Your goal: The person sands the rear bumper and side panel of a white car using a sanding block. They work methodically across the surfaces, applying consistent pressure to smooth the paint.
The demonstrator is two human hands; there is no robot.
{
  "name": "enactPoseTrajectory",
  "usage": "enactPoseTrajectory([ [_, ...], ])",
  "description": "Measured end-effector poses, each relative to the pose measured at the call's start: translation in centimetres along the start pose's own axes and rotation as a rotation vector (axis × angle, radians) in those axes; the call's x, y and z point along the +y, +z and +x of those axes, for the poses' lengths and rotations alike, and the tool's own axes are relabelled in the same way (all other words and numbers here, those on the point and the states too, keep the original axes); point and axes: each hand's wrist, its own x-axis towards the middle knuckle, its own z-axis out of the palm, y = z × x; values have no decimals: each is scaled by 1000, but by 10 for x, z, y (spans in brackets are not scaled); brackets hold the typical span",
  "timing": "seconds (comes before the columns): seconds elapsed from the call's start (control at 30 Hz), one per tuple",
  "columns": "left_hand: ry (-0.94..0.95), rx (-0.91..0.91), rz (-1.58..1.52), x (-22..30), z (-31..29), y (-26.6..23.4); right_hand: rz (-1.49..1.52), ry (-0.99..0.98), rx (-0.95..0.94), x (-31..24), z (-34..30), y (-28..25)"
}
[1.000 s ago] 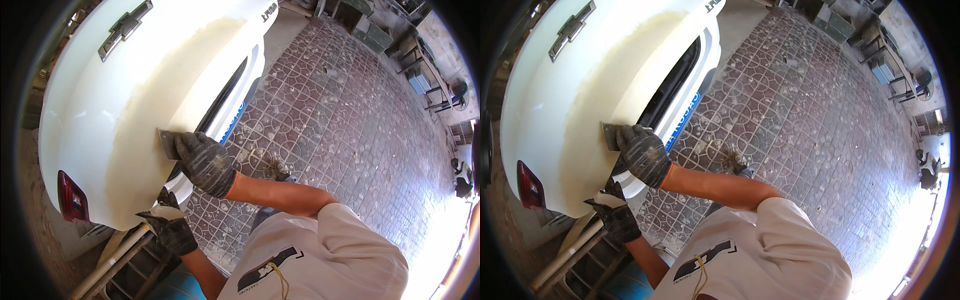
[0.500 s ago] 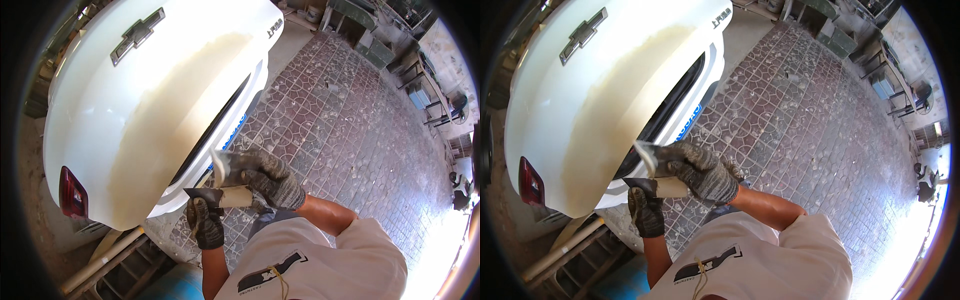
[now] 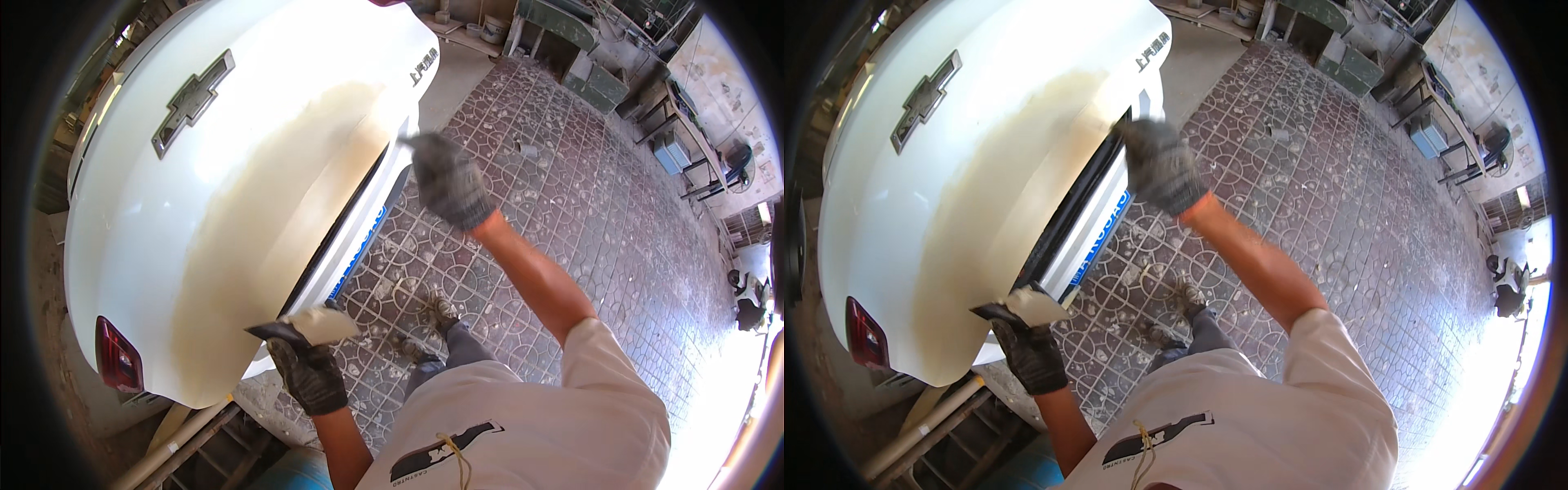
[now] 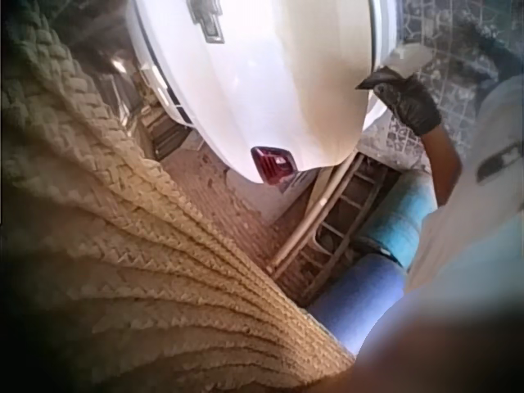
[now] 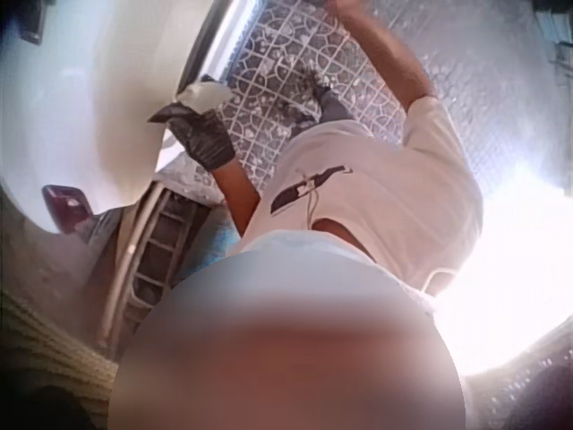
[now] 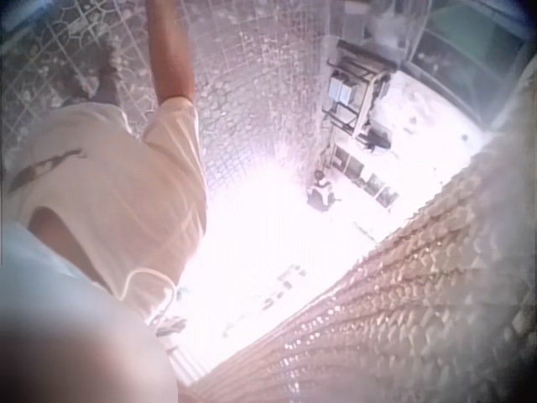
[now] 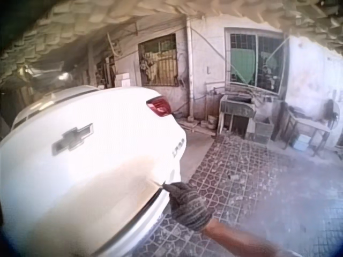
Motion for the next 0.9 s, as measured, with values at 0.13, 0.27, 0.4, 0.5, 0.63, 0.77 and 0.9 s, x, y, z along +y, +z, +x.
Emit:
enactPoseTrajectory([
  [0.13, -43, 113, 46, -3, -9, -34, -791, -93, -43, 45, 32, 61],
  [0.27, -85, 117, 47, 14, -1, -72, 165, 311, 207, 40, 48, 66],
  [0.4, -190, 15, -714, 37, 6, -82, -83, 228, 45, 15, 51, 45],
  [0.5, -208, -75, -921, 42, -3, -66, 243, 198, 65, -21, 48, 27],
  [0.63, 141, 382, 138, 44, -11, -47, 328, 61, 45, -96, 38, -5],
  [0.77, -22, 32, -4, 48, -13, -44, 578, -36, -135, -164, 38, -40],
  [0.9, 1, -21, -283, 41, -27, -39, 1325, 42, -193, -176, 34, -74],
])
